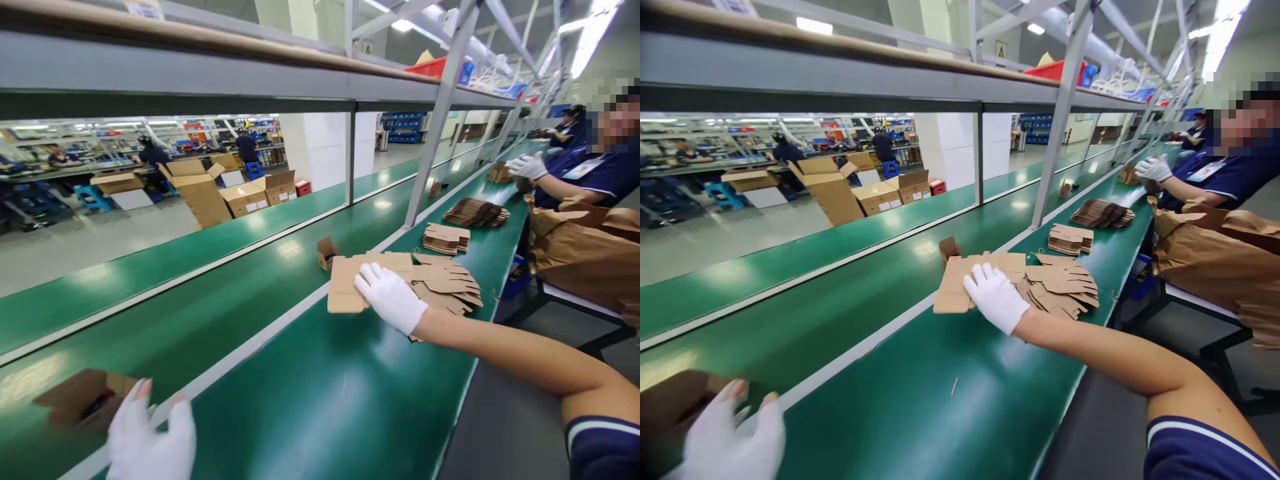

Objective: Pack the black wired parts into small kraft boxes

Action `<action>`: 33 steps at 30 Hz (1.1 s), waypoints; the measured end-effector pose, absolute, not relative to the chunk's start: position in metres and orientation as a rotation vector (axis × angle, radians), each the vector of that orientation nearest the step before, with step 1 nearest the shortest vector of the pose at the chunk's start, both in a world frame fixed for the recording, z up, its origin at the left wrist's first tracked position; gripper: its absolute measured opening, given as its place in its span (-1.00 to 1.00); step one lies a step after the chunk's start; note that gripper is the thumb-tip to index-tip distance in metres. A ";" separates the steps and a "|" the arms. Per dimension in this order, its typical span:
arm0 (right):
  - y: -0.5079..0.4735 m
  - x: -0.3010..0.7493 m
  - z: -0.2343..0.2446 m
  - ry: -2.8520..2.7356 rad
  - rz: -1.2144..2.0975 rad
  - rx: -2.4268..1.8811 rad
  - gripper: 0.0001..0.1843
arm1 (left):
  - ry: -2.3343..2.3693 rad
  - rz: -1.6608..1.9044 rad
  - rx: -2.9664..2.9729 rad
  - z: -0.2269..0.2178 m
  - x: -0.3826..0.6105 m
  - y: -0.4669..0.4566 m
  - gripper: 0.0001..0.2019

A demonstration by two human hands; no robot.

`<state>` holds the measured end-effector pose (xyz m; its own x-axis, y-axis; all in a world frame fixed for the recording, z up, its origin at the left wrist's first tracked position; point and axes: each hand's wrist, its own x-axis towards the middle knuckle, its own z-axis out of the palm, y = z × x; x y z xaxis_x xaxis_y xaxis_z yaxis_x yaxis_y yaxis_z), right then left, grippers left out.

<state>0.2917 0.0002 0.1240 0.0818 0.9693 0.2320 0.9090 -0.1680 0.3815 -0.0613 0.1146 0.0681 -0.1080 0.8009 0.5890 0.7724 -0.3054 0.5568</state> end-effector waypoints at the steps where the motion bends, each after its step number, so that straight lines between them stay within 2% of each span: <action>1: -0.011 0.279 0.115 2.095 0.692 2.069 -0.73 | 1.826 1.417 2.122 0.067 -0.058 0.107 -0.41; 3: -0.032 0.261 0.094 2.324 0.562 1.859 -0.70 | 1.762 1.390 2.189 0.062 -0.056 0.092 -0.45; 5: -0.046 0.253 0.078 2.364 0.181 1.769 -0.61 | 1.684 1.309 2.205 0.051 -0.059 0.078 -0.50; 7: -0.050 0.249 0.072 2.193 -0.173 1.852 -0.58 | 1.622 1.218 2.206 0.038 -0.063 0.063 -0.53; 8: -0.048 0.249 0.073 2.072 -0.263 1.944 -0.63 | 1.593 1.173 2.203 0.032 -0.064 0.056 -0.55; 10: -0.037 0.248 0.076 1.866 -0.288 2.136 -0.75 | 1.524 1.099 2.192 0.024 -0.064 0.041 -0.58; 14: -0.005 0.240 0.072 1.698 -0.346 2.280 -0.55 | 1.392 1.002 2.212 0.017 -0.059 0.015 -0.64; 16: 0.008 0.234 0.062 1.670 -0.426 2.277 -0.53 | 1.367 0.960 2.234 0.016 -0.059 0.006 -0.65; 21: 0.024 0.229 0.047 1.667 -0.563 2.247 -0.62 | 1.422 0.899 2.204 0.014 -0.073 -0.004 -0.69; 26: 0.026 0.231 0.065 1.665 -0.494 2.311 -0.66 | 1.362 0.903 2.084 0.018 -0.075 -0.003 -0.71; 29: 0.024 0.213 0.087 1.711 -0.398 2.412 -0.62 | 1.196 0.841 1.855 0.029 -0.059 -0.006 -0.53; 33: 0.024 0.161 0.114 2.081 -0.419 2.517 -0.74 | 0.784 0.735 1.492 0.051 -0.035 -0.015 0.00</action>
<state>0.1615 0.0238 0.1137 0.1732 0.9799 -0.0985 0.9417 -0.1941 -0.2750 -0.0354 -0.0152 0.0509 0.5678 0.8231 -0.0004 0.0520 -0.0353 0.9980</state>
